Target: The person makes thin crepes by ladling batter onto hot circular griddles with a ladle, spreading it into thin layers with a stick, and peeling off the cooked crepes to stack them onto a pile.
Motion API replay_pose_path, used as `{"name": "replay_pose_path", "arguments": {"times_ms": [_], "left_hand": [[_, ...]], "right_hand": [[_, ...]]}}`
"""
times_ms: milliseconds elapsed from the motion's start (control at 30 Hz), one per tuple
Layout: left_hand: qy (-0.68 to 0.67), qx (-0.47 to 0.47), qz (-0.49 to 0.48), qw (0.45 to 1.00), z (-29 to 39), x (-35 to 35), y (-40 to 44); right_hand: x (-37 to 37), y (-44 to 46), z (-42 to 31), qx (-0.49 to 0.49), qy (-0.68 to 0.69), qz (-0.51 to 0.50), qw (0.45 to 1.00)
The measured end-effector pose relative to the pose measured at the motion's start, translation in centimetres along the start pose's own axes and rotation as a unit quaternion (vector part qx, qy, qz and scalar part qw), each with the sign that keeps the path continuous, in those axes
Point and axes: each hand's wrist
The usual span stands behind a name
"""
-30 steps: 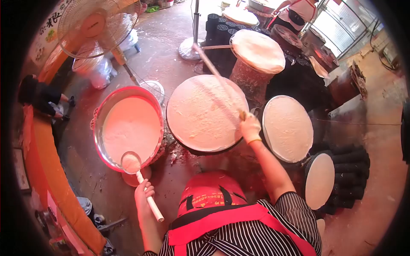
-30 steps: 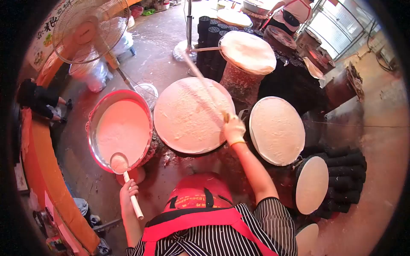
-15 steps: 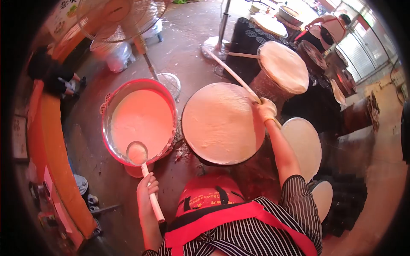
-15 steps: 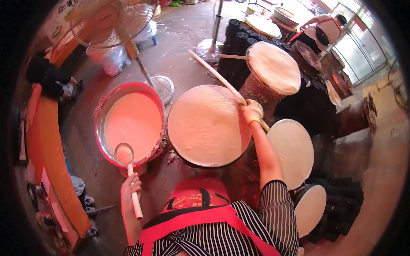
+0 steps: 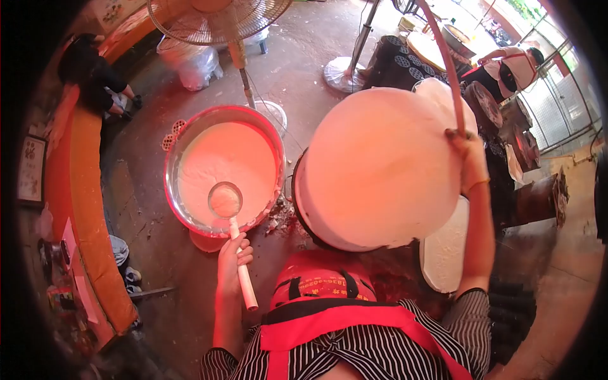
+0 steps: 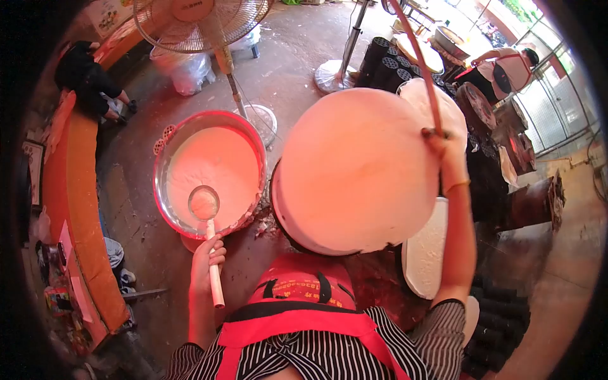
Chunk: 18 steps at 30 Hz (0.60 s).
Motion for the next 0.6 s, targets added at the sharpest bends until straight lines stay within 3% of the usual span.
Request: {"name": "replay_pose_path", "arguments": {"times_ms": [33, 133, 167, 233, 267, 300, 333, 367, 433, 467, 500, 600], "left_hand": [[0.000, 0.001, -0.002, 1.000, -0.2, 0.1, 0.4], [-0.033, -0.035, -0.030, 0.998, -1.3, 0.1, 2.5], [-0.039, -0.047, -0.051, 0.997, -1.6, 0.0, 3.3], [-0.141, -0.090, -0.085, 0.982, -2.5, 0.5, 4.6], [-0.149, -0.090, -0.060, 0.983, -2.9, 1.6, 4.7], [-0.168, -0.097, -0.085, 0.977, -3.8, 1.1, 5.4], [-0.169, -0.085, -0.064, 0.980, -4.6, 2.8, 5.1], [-0.171, -0.069, -0.043, 0.982, -4.9, 4.7, 4.3], [-0.177, -0.046, -0.023, 0.983, -5.9, 6.9, 3.6], [-0.178, -0.037, -0.037, 0.983, -6.4, 7.5, 3.3], [-0.185, -0.039, -0.025, 0.982, -6.8, 8.7, 2.7], [-0.191, -0.025, 0.000, 0.981, -8.2, 11.1, 0.7]], "right_hand": [[-1.7, 2.0, -1.7, -0.007, 0.017, -0.013, 1.000], [-10.9, 13.7, -2.8, -0.138, -0.185, -0.025, 0.973], [-11.6, 14.4, -7.1, -0.167, -0.413, 0.052, 0.894], [-12.4, 15.0, -12.5, -0.318, -0.462, 0.118, 0.819], [-12.4, 15.2, -14.4, -0.313, -0.470, 0.127, 0.815], [-12.3, 14.7, -14.8, -0.379, -0.494, 0.138, 0.770], [-14.3, 17.5, -13.4, -0.439, -0.535, 0.129, 0.710], [-13.9, 17.2, -12.0, -0.455, -0.522, 0.082, 0.717], [-13.7, 18.4, -6.6, -0.591, -0.521, 0.075, 0.611], [-13.3, 19.0, -2.9, -0.435, -0.685, 0.048, 0.582], [-13.8, 21.2, 3.4, -0.492, -0.668, 0.061, 0.555], [-11.7, 18.6, 13.6, -0.446, -0.684, 0.103, 0.569]]}}
Point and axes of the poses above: each hand's wrist, its own y-axis towards the middle knuckle, its own x-axis out of the palm, z = x × y, and after that the axes turned 8 degrees about -x, right-handed
